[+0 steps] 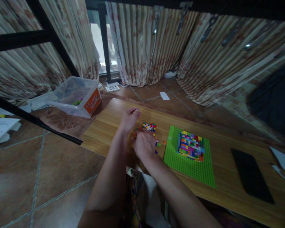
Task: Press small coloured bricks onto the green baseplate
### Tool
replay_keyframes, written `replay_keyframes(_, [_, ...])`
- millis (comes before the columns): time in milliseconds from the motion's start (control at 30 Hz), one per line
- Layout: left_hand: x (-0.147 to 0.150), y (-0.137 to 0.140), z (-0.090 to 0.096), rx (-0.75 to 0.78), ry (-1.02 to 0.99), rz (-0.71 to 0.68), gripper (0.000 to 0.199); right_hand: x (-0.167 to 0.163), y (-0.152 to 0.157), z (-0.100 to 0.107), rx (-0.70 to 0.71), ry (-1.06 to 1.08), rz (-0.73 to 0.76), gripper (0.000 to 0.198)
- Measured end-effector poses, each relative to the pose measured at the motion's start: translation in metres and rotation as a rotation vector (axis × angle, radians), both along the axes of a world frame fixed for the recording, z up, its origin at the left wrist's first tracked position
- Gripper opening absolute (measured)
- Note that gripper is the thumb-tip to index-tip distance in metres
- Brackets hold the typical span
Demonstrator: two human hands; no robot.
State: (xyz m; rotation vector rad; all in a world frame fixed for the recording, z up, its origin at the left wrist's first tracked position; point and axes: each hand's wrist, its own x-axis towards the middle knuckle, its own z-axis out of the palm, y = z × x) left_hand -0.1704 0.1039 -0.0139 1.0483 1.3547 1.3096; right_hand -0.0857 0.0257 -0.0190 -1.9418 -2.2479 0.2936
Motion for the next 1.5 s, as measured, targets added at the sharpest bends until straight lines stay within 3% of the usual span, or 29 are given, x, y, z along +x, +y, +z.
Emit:
replay_keyframes(333, [0.004,-0.001,0.004,0.018,-0.017,0.011,0.018,-0.010,0.006,0.010,-0.027,-0.037,0.072,0.029])
replay_keyframes(733, [0.021,-0.003,0.011,0.061,0.065,0.058,0.021,0.003,0.013,-0.005,0.052,-0.022,0.250,0.029])
replay_keyframes(900, [0.026,-0.002,0.014,0.103,0.116,0.062,0.026,0.016,0.009,0.013,0.059,0.080,0.208,0.028])
replay_keyframes(1000, [0.032,-0.003,0.017,0.138,0.116,0.074,0.027,0.040,-0.009,0.032,0.047,0.173,0.130,0.026])
replay_keyframes(1167, [0.049,-0.005,0.017,0.198,0.096,0.038,0.025,0.119,-0.052,0.045,0.100,0.900,0.010,0.021])
replay_keyframes(1267, [0.068,-0.012,0.013,0.202,0.126,-0.018,0.025,0.176,-0.069,0.033,0.051,1.253,-0.271,0.020])
replay_keyframes(1333, [0.084,-0.022,0.009,0.201,0.177,-0.093,0.026,0.208,-0.075,0.021,0.106,1.370,-0.429,0.025])
replay_keyframes(1500, [0.127,-0.054,0.004,0.240,0.403,-0.401,0.020,0.248,-0.079,-0.001,0.186,1.426,-0.574,0.030])
